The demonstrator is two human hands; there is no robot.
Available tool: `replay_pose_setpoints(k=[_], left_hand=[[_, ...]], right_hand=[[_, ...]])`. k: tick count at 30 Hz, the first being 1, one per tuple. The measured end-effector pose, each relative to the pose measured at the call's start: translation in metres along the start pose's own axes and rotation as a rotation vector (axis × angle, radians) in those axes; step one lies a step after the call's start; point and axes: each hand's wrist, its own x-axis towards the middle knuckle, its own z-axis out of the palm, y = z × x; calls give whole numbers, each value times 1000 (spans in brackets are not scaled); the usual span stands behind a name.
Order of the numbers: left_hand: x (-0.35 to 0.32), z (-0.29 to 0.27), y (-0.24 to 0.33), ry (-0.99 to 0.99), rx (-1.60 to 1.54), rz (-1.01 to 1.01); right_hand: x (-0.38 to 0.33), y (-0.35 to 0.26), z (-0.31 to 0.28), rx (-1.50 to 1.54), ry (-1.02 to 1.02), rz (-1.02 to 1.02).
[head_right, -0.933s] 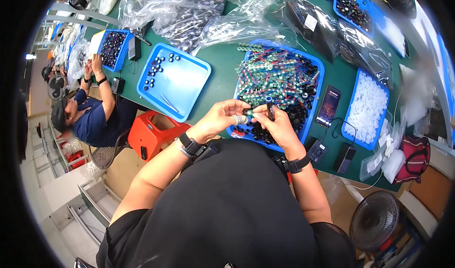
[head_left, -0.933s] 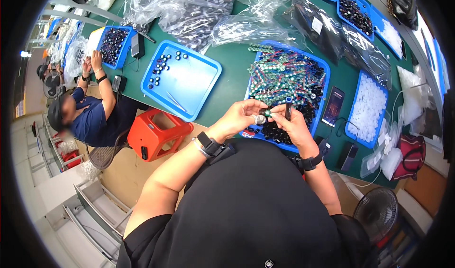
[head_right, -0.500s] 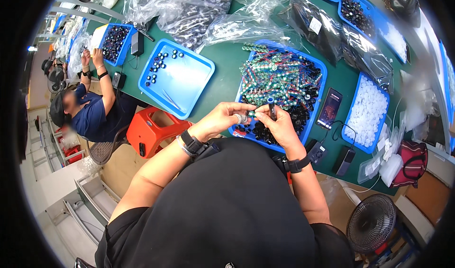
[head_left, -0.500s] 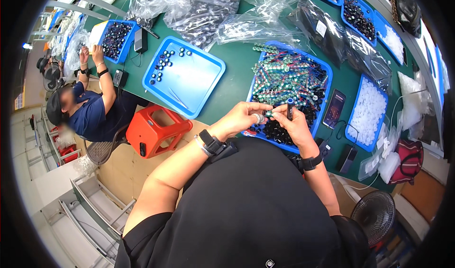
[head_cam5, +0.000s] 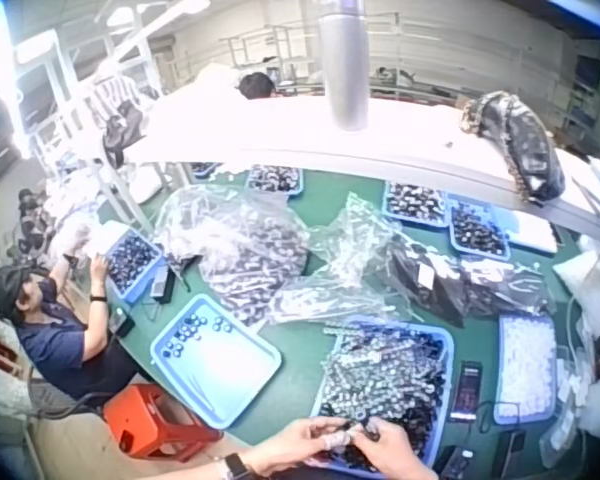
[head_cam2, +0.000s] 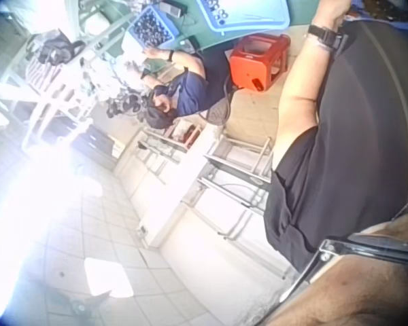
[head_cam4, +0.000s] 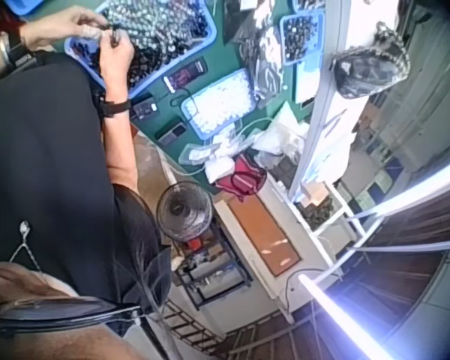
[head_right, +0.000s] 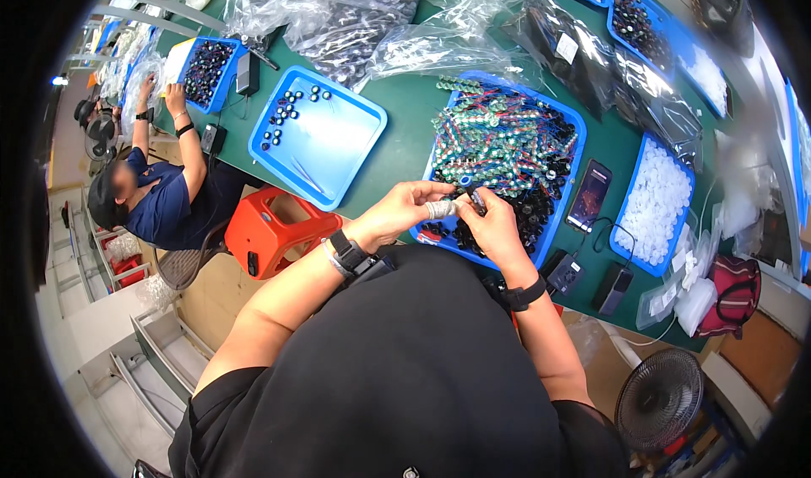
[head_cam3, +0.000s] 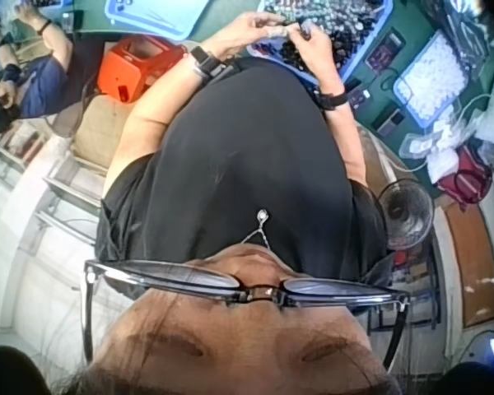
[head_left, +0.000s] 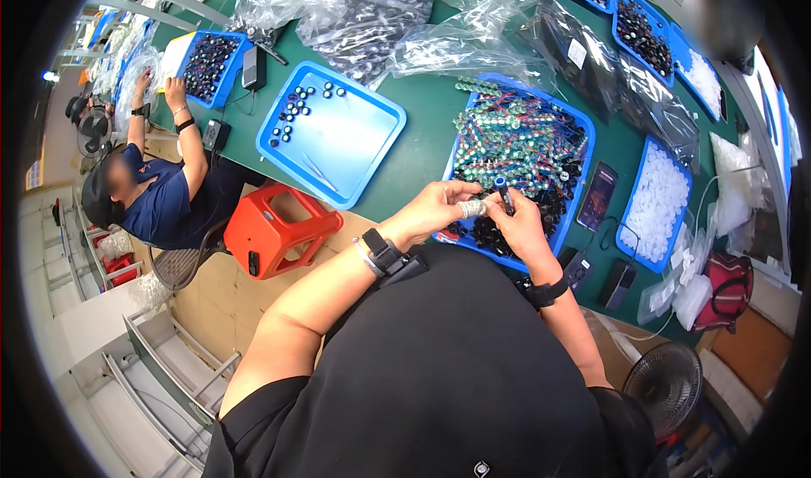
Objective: The person sits at a green workbench and repeatedly picks up small cylindrical components from a blue tray. They use a handheld tool to press or adjust the top of each component before placing it into a separate blue tray. The process is repetitive and involves handling individual units one at a time.
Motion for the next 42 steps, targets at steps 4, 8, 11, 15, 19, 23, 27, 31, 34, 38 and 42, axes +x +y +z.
replay_pose_setpoints(k=[4,8,11,15,19,23,27,31,34,38,42], left_hand=[[3,-5,-3,9,55,-15],[2,-2,-11,90,241,101],[-4,1,2,134,359,70],[-3,0,-11,182,195,150],[-5,2,-13,213,-98,162],[-10,3,-9,252,-153,168],[-6,5,-8,342,203,416],[-12,-9,9,72,-248,159],[-15,-17,7,-90,-477,129],[-13,-15,11,-60,-534,33],[-12,-27,5,-26,-392,17]], right_hand=[[-3,-15,5,4,-68,23],[-6,-21,7,-37,-75,49],[-7,-24,14,-66,1,37],[-11,-41,24,-173,96,-5],[-10,-30,32,-327,186,-223],[-9,-32,35,-297,187,-326],[-7,-34,35,-449,303,-571],[-2,-38,14,256,9,-34],[-4,-43,-3,526,-222,105],[2,-27,-11,587,-200,142],[5,-17,-17,578,-113,157]])
